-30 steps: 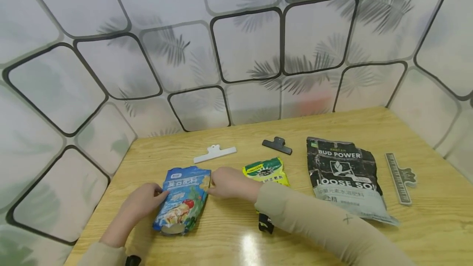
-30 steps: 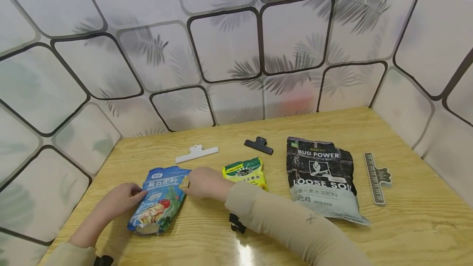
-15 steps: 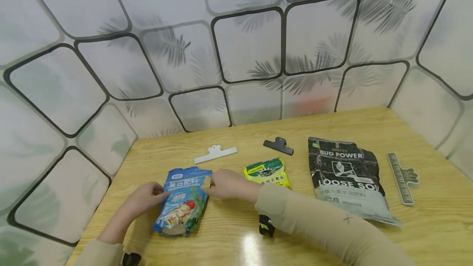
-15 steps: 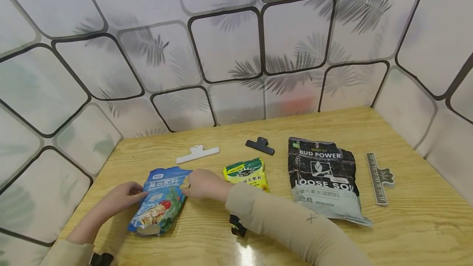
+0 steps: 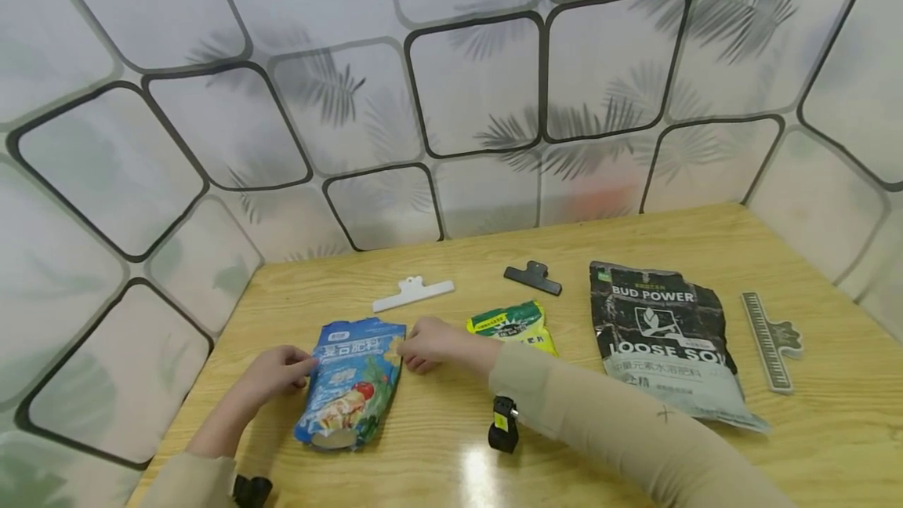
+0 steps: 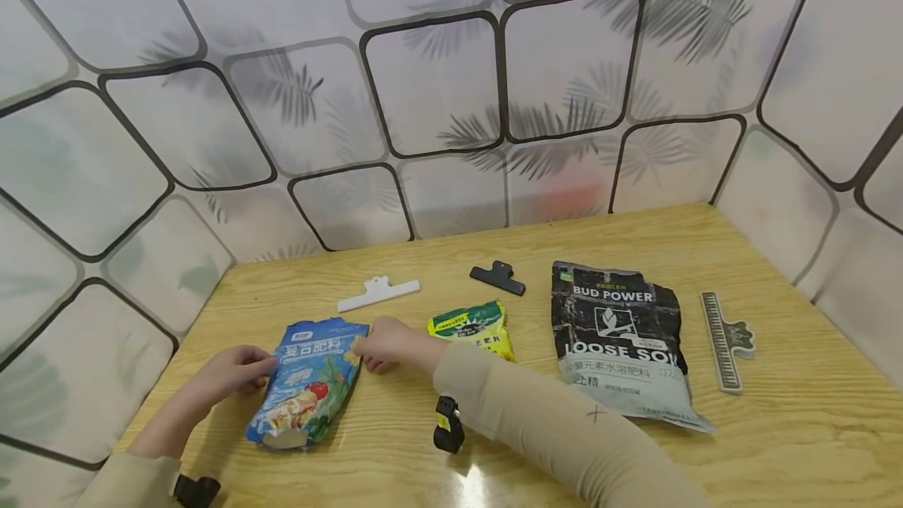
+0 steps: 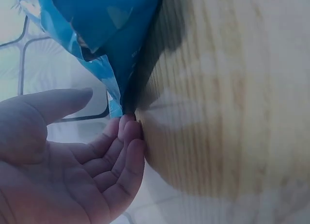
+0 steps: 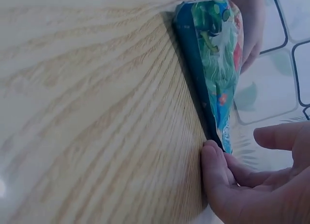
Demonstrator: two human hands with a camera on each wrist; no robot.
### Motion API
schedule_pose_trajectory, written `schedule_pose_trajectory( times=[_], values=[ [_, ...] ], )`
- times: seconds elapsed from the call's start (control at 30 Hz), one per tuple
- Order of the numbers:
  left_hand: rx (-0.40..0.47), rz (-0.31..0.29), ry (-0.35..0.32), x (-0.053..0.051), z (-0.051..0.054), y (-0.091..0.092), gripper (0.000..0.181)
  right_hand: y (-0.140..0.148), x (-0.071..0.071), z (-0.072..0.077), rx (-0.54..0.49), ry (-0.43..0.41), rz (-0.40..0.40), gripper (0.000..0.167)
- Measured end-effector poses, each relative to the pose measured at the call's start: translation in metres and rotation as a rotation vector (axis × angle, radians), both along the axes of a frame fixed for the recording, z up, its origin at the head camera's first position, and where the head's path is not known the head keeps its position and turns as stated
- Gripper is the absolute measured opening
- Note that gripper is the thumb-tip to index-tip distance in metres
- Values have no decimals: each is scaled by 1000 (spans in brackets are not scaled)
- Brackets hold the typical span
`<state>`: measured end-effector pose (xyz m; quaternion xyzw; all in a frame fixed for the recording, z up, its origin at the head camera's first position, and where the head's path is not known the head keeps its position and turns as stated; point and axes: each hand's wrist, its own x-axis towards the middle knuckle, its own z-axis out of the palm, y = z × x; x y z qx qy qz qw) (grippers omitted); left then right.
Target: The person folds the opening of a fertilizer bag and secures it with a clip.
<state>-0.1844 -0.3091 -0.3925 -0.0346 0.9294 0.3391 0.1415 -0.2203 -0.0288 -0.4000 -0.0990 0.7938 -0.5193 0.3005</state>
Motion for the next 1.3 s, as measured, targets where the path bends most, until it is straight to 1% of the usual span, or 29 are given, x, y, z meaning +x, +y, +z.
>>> schedule_pose_trajectory(
  times=[0.1,0.17,0.27,0.4,0.5,0.63,0.8,0.87,1.0,1.07,1.3],
  values=[
    [-13,-10,2,-2,1,0,38,-2,2,1,-50,-49,-55,25],
    [-8,-4,-2,-3,2,0,37,-3,3,0,-103,-105,-95,25],
    [4,11,-7,-3,3,0,39,-3,4,-2,-168,-164,-144,24],
    [66,47,-37,-3,3,-3,45,-4,5,-4,-206,-210,-183,25],
    [114,54,-61,-4,3,-6,48,-5,5,-5,-221,-232,-203,23],
    [126,38,-66,-6,3,-10,46,-7,2,-4,-234,-249,-216,18],
    [118,57,-68,-6,-1,-8,45,-10,-1,-3,-234,-281,-219,20],
    [107,64,-67,-7,-1,-6,45,-10,-2,-2,-230,-286,-213,22],
    [79,50,-47,-8,0,-4,43,-10,-4,-2,-222,-275,-190,24],
    [73,53,-34,-9,1,-3,41,-10,-5,-2,-221,-267,-184,27],
    [91,65,-34,-9,4,-4,32,-7,-11,-4,-225,-252,-169,32]
  ],
)
